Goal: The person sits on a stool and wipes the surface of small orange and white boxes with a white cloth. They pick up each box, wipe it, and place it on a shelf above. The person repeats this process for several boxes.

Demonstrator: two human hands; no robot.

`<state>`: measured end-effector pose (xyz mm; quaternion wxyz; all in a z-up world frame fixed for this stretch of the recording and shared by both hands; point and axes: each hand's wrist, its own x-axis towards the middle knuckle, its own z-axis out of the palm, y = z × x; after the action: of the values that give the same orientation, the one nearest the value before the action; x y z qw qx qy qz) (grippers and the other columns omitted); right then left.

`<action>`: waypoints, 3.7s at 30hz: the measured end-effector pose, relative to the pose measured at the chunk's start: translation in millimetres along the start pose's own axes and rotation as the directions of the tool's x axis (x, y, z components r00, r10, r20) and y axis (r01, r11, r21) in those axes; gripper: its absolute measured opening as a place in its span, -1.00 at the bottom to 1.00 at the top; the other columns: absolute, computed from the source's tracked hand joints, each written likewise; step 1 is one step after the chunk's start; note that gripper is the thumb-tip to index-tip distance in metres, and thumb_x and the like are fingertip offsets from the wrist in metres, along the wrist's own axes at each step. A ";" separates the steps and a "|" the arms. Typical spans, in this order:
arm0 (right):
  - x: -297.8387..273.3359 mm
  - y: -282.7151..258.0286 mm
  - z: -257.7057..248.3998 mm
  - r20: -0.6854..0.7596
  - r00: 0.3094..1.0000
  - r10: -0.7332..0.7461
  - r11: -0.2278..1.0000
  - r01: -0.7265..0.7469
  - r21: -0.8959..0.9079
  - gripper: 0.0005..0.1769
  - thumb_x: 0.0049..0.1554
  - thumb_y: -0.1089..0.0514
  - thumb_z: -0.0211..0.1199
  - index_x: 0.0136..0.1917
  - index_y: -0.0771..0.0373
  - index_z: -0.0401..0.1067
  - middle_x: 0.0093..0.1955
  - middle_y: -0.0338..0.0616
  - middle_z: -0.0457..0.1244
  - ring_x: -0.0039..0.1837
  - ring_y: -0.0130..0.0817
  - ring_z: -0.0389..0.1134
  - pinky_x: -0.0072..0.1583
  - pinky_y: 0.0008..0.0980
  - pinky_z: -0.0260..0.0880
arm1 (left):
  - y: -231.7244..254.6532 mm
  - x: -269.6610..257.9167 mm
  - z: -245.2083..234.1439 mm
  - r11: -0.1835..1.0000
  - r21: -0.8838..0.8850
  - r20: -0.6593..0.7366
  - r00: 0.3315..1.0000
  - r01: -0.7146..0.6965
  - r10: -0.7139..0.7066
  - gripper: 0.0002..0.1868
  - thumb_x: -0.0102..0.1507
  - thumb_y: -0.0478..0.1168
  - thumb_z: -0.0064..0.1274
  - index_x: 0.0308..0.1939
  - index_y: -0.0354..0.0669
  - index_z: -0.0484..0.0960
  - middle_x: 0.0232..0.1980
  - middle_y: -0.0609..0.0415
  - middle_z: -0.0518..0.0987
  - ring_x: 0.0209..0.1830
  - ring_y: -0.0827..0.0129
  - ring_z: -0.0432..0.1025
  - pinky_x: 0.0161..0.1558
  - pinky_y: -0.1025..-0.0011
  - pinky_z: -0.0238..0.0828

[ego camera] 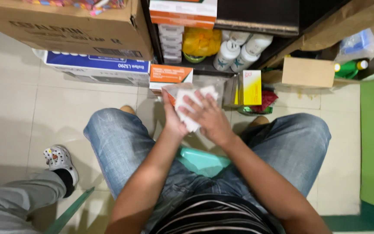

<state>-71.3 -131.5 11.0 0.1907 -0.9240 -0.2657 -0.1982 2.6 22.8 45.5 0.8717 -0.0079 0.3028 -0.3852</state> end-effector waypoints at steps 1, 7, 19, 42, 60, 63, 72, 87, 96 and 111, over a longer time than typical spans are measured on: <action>-3.2 6.2 -4.4 0.073 0.997 0.041 0.999 -0.041 0.004 0.03 -0.13 0.20 0.30 0.60 -0.18 0.18 0.70 -0.25 -0.04 0.66 0.16 -0.10 0.55 0.20 -0.09 | 2.8 -0.1 -2.1 0.996 0.044 -0.034 0.996 -0.077 0.078 0.01 0.03 0.62 -0.03 0.13 -0.20 0.48 -0.20 0.17 0.61 -0.47 0.53 0.49 -0.56 0.70 0.47; -2.7 27.1 -25.0 -0.286 0.798 0.530 0.735 -0.264 0.624 -0.37 0.39 -0.08 -0.18 0.60 0.29 0.11 0.61 0.05 0.08 -0.12 -0.27 0.46 -0.12 -0.40 0.44 | 8.6 -20.7 45.1 0.848 0.409 -0.080 0.912 -0.338 0.403 -0.01 0.08 0.56 -0.12 0.30 -0.11 0.32 0.01 -0.06 0.50 -0.06 -0.04 0.50 -0.03 -0.11 0.56; -41.8 96.9 -4.8 0.333 0.216 0.918 -0.136 -0.617 0.775 -0.41 0.02 -0.11 0.49 0.17 0.18 0.35 -0.22 -0.20 0.30 -0.28 -0.39 0.32 -0.30 -0.32 0.26 | -7.0 32.3 -39.0 -0.517 0.833 0.309 0.941 -0.197 0.140 0.05 -0.25 0.26 0.56 0.33 0.70 0.46 0.40 0.32 0.40 0.42 0.17 0.31 0.47 0.02 0.05; -100.6 168.4 35.7 0.197 0.471 0.860 0.508 -0.821 -0.261 -0.19 0.08 -0.12 0.35 0.53 0.04 0.22 0.73 0.06 -0.26 0.65 0.42 -0.27 0.58 0.29 -0.19 | -8.0 3.2 4.8 -0.862 0.506 0.437 0.868 -0.020 0.236 -0.07 0.01 -0.04 0.44 0.43 0.50 0.36 0.57 -0.02 0.19 0.58 -0.10 -0.05 0.43 -0.38 -0.53; 103.0 89.9 -55.3 0.068 0.739 0.670 0.356 -0.400 0.844 -0.24 0.22 0.31 0.14 0.62 0.18 -0.03 0.69 0.00 -0.19 0.43 -0.11 0.15 0.32 -0.27 0.33 | 60.1 94.6 177.9 -0.985 -0.143 0.797 0.601 0.098 -0.055 -0.18 0.07 -0.26 0.22 0.43 0.31 0.40 0.58 0.04 0.10 0.55 -0.01 -0.05 0.40 -0.33 -0.25; 120.8 102.6 -46.0 0.098 0.698 0.709 0.360 -0.479 0.800 -0.29 0.22 0.26 0.15 0.60 0.18 0.05 0.68 -0.08 -0.11 0.53 -0.06 0.13 0.43 -0.21 0.27 | 71.5 109.9 180.8 -0.961 -0.150 0.756 0.653 0.231 0.039 -0.33 0.22 -0.09 0.14 0.43 0.37 0.38 0.54 0.08 0.16 0.46 0.00 0.06 0.34 -0.28 -0.05; 121.1 130.5 -12.9 0.022 0.753 0.658 0.268 -0.261 0.927 -0.41 0.20 0.51 0.00 0.47 0.28 0.08 0.66 0.02 -0.08 0.32 -0.23 0.34 0.32 -0.39 0.35 | 85.2 112.5 173.5 -0.933 -0.153 0.770 0.631 0.325 0.094 -0.20 0.18 0.03 0.19 0.49 0.57 0.23 0.51 0.23 0.20 0.41 0.13 0.13 0.28 -0.25 0.00; 83.4 114.7 22.1 -0.245 0.739 0.628 0.588 -0.243 0.772 -0.48 0.00 0.69 -0.13 0.08 0.17 0.14 0.24 -0.13 0.12 0.12 -0.28 0.26 0.06 -0.44 0.40 | 61.8 42.9 91.3 -0.928 0.317 0.948 0.108 -0.196 0.301 -0.45 0.07 -0.50 -0.02 0.12 0.00 0.54 0.16 0.02 0.47 0.20 0.14 0.35 0.32 0.17 0.07; 7.7 97.2 153.3 0.459 0.356 0.814 -0.009 -0.782 0.623 -0.38 -0.06 0.46 0.03 0.26 0.09 0.35 -0.06 -0.15 0.20 -0.14 -0.40 0.23 -0.09 -0.47 0.31 | 150.6 120.3 -140.6 -0.386 0.843 0.083 0.616 0.376 0.783 -0.18 0.16 -0.19 0.06 0.51 -0.19 0.21 0.59 -0.20 0.08 0.56 -0.21 0.03 0.48 -0.07 -0.02; -18.8 113.6 88.0 0.330 0.450 0.830 -0.048 -0.531 0.846 -0.56 -0.04 0.47 0.05 0.09 0.15 0.33 0.38 -0.09 0.16 0.10 -0.43 0.23 0.12 -0.51 0.31 | 113.9 118.8 -96.3 -0.238 0.971 0.153 0.670 0.037 0.727 -0.36 0.16 0.30 0.30 0.02 -0.08 0.51 -0.24 0.11 0.45 -0.17 0.25 0.50 -0.14 0.30 0.45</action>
<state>1.7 -188.3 -100.5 0.7466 -0.6301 0.2110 -0.0323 88.8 43.7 -123.3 0.5311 0.8216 0.1227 -0.1668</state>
